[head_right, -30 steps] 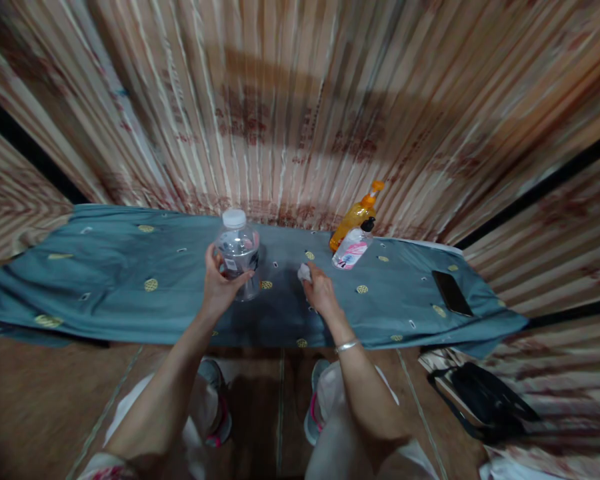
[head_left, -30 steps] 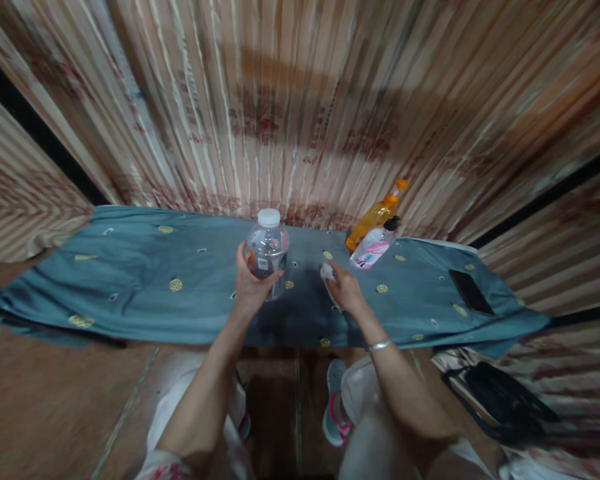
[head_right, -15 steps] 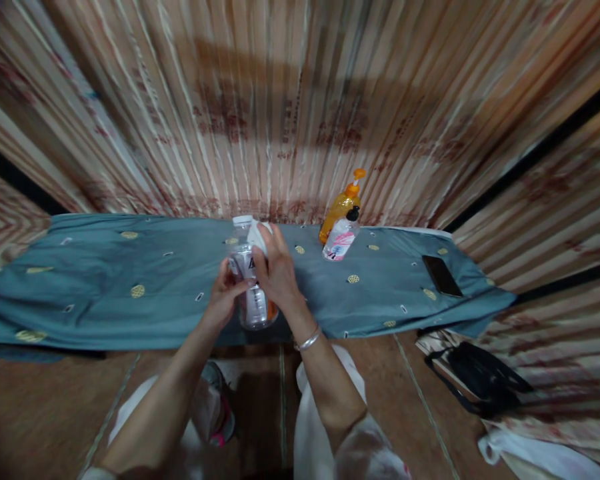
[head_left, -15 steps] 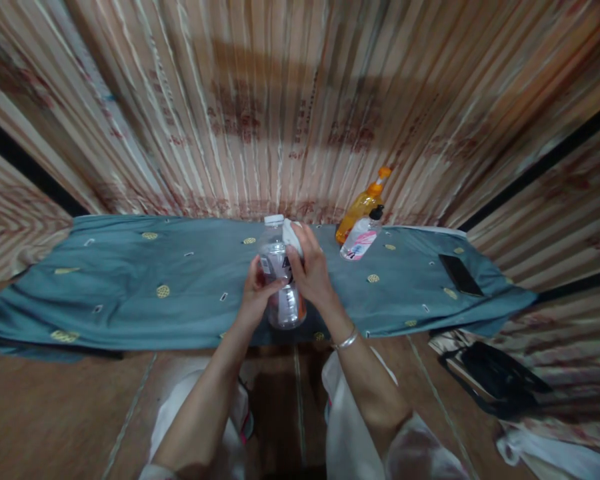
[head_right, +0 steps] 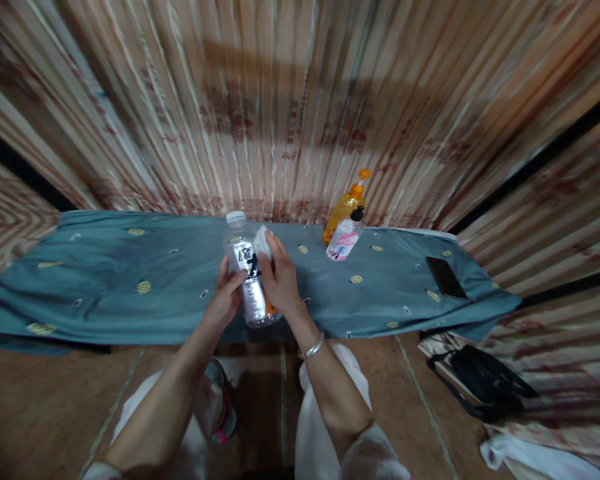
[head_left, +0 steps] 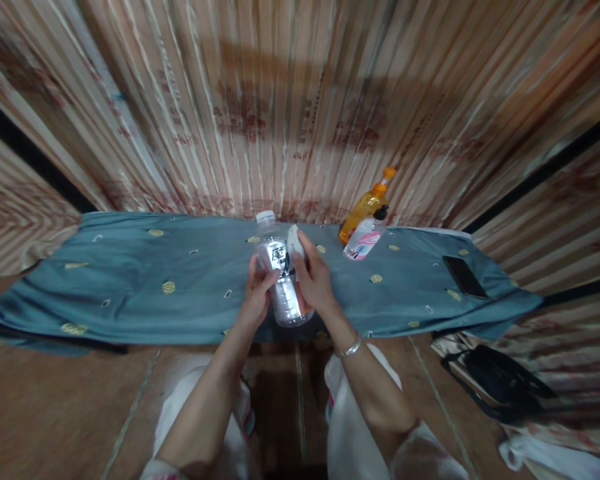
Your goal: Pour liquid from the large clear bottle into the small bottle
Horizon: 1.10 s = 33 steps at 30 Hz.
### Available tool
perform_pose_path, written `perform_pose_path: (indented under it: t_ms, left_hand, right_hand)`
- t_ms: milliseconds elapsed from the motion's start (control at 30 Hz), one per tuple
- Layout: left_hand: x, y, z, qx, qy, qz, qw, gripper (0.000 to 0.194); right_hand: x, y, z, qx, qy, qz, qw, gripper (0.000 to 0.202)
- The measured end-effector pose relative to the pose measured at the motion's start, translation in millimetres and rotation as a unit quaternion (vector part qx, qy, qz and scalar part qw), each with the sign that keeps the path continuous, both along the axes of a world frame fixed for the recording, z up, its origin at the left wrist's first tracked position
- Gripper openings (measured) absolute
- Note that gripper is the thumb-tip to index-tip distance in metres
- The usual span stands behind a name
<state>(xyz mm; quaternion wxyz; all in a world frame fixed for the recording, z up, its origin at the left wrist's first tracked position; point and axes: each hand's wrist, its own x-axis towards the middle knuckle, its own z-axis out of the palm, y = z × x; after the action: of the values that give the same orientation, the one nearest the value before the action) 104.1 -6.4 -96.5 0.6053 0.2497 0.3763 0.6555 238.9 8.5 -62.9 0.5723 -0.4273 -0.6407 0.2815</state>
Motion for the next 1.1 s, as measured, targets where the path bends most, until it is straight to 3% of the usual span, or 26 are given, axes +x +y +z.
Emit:
perform_pose_path:
  t_ms: [100,267,367,467,567,733,867,1000,1100]
  left_hand:
    - [-0.5,-3.9,1.6,-0.019,-0.006,-0.018,1.000,0.085]
    - [6.0,-12.6,-2.3,-0.015,0.000,-0.089,0.996,0.075]
    - [7.9,-9.2,-11.6,0.015,0.083,-0.049,0.995,0.063]
    - [6.3,-3.7,-21.1,0.025,0.152,0.009,0.988,0.065]
    - [5.7,-2.0,-25.9,0.032,0.140,0.001,0.990,0.080]
    - [9.6,-7.3,-21.3,0.020,0.111,0.000,0.994,0.096]
    - [9.6,-16.1,-12.1,-0.014,0.073,-0.054,0.996,0.096]
    - [10.5,-21.8,-7.7,-0.007,0.043,-0.127,0.991,0.077]
    - [11.4,-18.9,-10.7,0.009,0.072,-0.097,0.993,0.065]
  right_hand:
    - [5.9,2.7,1.3,0.006,0.001,-0.004,1.000,0.059]
    - [20.9,20.2,-9.5,-0.114,0.143,0.021,0.983,0.056]
    - [21.2,21.1,-18.9,-0.117,0.168,0.009,0.979,0.054]
    - [16.4,12.5,-22.4,-0.083,0.119,-0.030,0.989,0.057]
    - [9.7,-1.4,-21.0,-0.046,0.032,-0.056,0.997,0.063]
    - [6.9,-13.8,-16.2,0.007,-0.065,-0.040,0.997,0.063]
    - [19.8,-0.3,-17.3,-0.059,0.051,-0.031,0.996,0.058]
    - [30.4,14.2,-24.8,-0.183,0.192,0.005,0.964,0.054]
    - [30.7,15.2,-28.0,-0.173,0.208,-0.006,0.963,0.050]
